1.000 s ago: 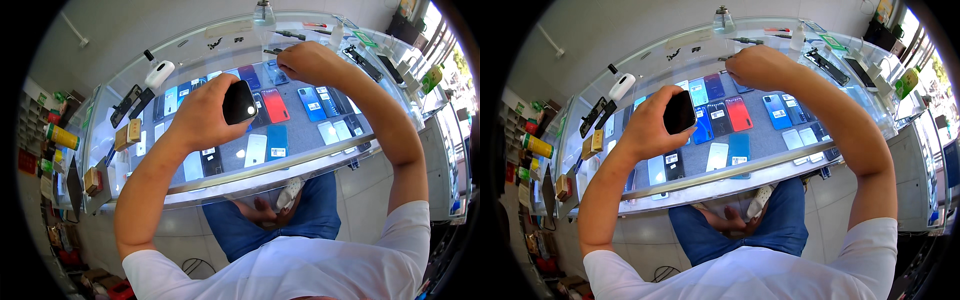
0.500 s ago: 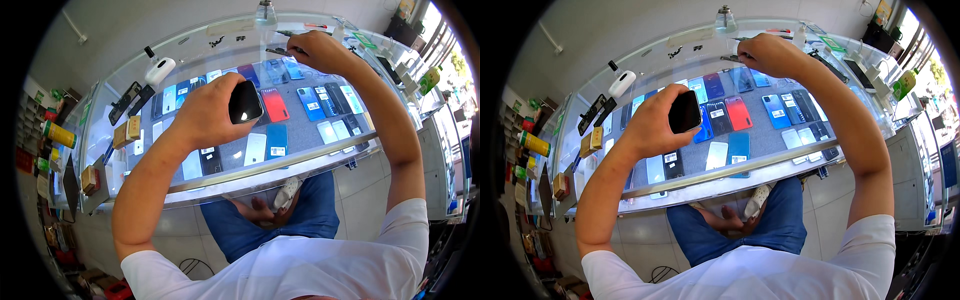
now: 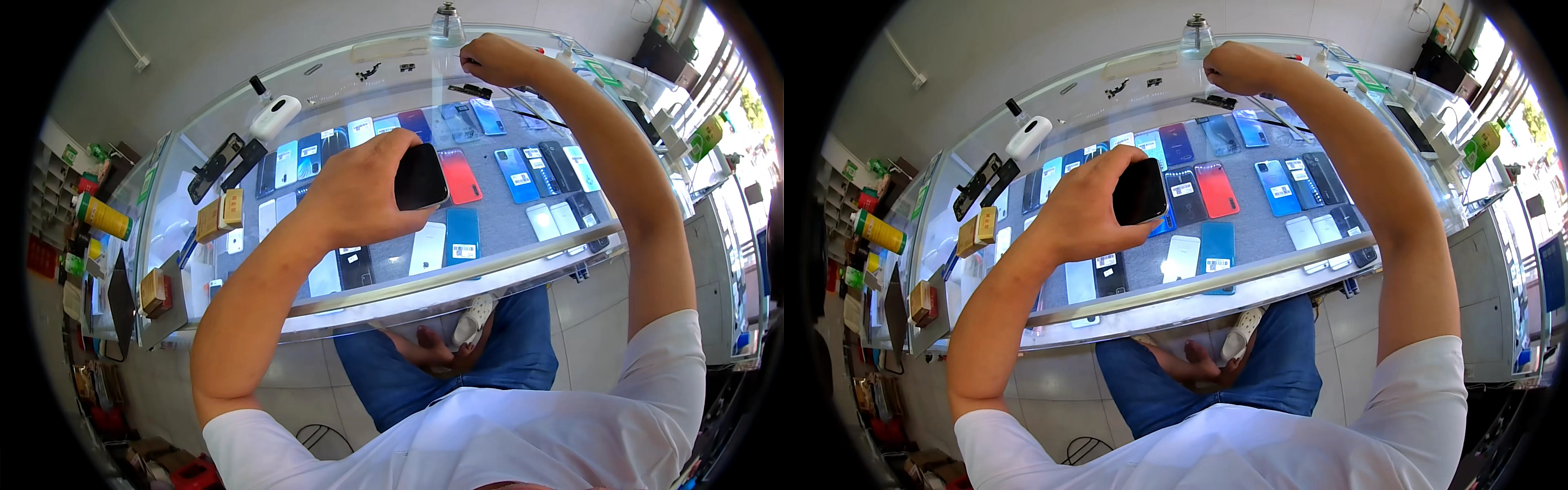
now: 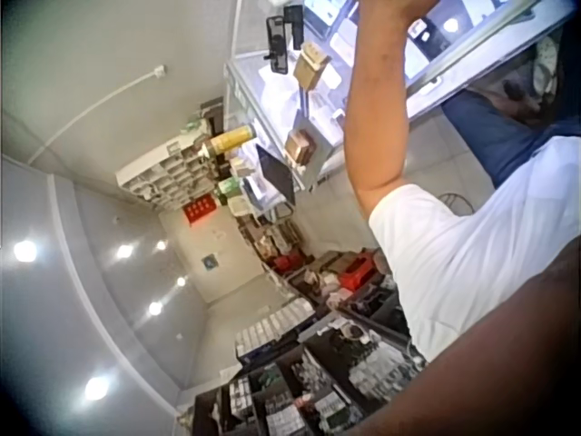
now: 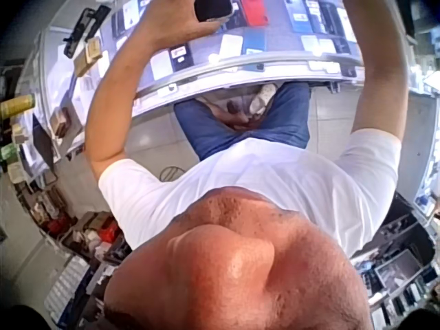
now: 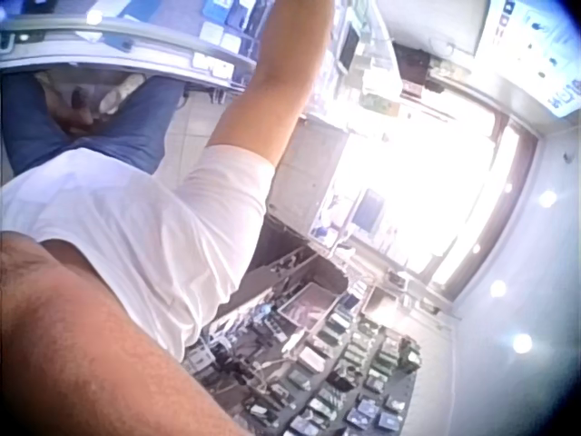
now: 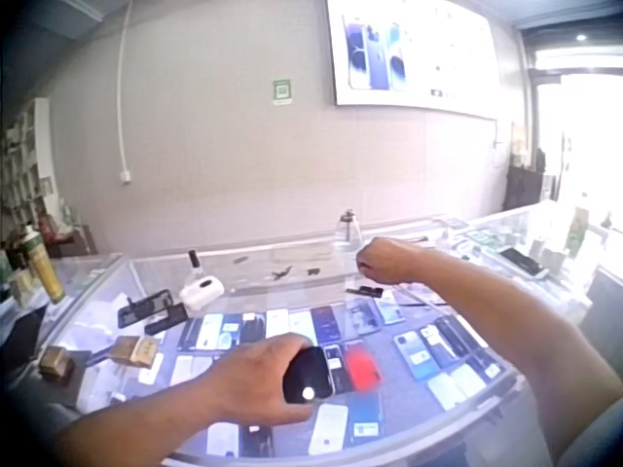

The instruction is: The person disassembles a mobile phone by removing the internal protective plate and disconnecting cables with a specialized prying tool.

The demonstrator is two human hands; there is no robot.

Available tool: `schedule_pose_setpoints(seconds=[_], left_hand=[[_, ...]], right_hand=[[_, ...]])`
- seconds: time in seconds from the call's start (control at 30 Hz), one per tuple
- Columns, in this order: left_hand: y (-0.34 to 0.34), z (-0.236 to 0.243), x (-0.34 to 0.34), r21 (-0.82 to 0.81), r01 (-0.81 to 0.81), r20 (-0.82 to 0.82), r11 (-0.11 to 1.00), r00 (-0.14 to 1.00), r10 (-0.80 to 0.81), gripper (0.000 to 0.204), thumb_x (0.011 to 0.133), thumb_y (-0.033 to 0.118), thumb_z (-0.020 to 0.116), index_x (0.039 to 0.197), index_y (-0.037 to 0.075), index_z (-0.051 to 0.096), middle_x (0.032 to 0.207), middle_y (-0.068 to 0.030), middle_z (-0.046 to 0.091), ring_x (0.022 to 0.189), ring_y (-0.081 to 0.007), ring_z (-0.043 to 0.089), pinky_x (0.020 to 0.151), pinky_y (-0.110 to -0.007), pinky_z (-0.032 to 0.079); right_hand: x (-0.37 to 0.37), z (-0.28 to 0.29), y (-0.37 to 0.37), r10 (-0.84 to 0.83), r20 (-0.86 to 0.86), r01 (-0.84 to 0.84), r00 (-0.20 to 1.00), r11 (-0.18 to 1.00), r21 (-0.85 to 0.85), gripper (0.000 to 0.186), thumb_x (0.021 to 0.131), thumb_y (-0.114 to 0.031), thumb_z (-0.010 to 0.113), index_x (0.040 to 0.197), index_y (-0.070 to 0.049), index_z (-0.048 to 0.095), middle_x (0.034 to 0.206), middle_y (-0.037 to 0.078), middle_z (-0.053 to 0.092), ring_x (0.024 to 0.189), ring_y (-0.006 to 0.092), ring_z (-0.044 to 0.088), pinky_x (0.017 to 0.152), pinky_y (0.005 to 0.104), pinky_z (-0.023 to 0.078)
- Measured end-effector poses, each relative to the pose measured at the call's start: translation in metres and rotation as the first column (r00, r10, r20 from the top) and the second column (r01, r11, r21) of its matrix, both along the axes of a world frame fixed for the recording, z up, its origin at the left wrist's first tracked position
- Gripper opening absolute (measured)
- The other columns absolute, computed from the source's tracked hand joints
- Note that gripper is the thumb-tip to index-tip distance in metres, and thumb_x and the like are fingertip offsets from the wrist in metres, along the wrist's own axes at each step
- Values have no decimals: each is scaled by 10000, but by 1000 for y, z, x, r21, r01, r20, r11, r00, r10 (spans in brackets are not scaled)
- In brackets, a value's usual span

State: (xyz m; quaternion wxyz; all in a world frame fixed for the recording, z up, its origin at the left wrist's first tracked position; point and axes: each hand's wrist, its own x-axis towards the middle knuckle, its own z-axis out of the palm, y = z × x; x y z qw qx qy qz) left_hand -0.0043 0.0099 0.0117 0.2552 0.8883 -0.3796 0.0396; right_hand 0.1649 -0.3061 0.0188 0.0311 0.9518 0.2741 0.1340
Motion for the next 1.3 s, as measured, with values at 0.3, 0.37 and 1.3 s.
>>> schedule_pose_setpoints(seconds=[0.3,0.37,1.3], left_hand=[[0,1,-1,28,6,-9,1000,1000,-6,657,744,309,879,1279,85,570,1129,-184,707,1019,-361,713,911,-424,570],[1,-1,1,28,11,-10,1000,1000,-11,664,742,313,881,1281,85,567,1132,-184,707,1024,-360,713,915,-424,569],[1,3,2,-58,-17,-109,998,994,10,634,764,247,842,1288,84,525,1146,-171,682,1016,-346,685,897,-409,539]], right_hand=[[-5,10,5,49,26,-49,998,999,8,202,968,-168,654,909,7,735,853,197,727,770,366,686,786,467,550],[-6,10,8,28,-2,-28,1000,999,24,208,969,-175,663,906,9,737,858,197,730,769,360,688,784,461,551],[-170,46,33,144,-87,0,986,517,856,250,1075,-288,647,1119,-42,650,892,151,736,627,161,693,571,231,518]])
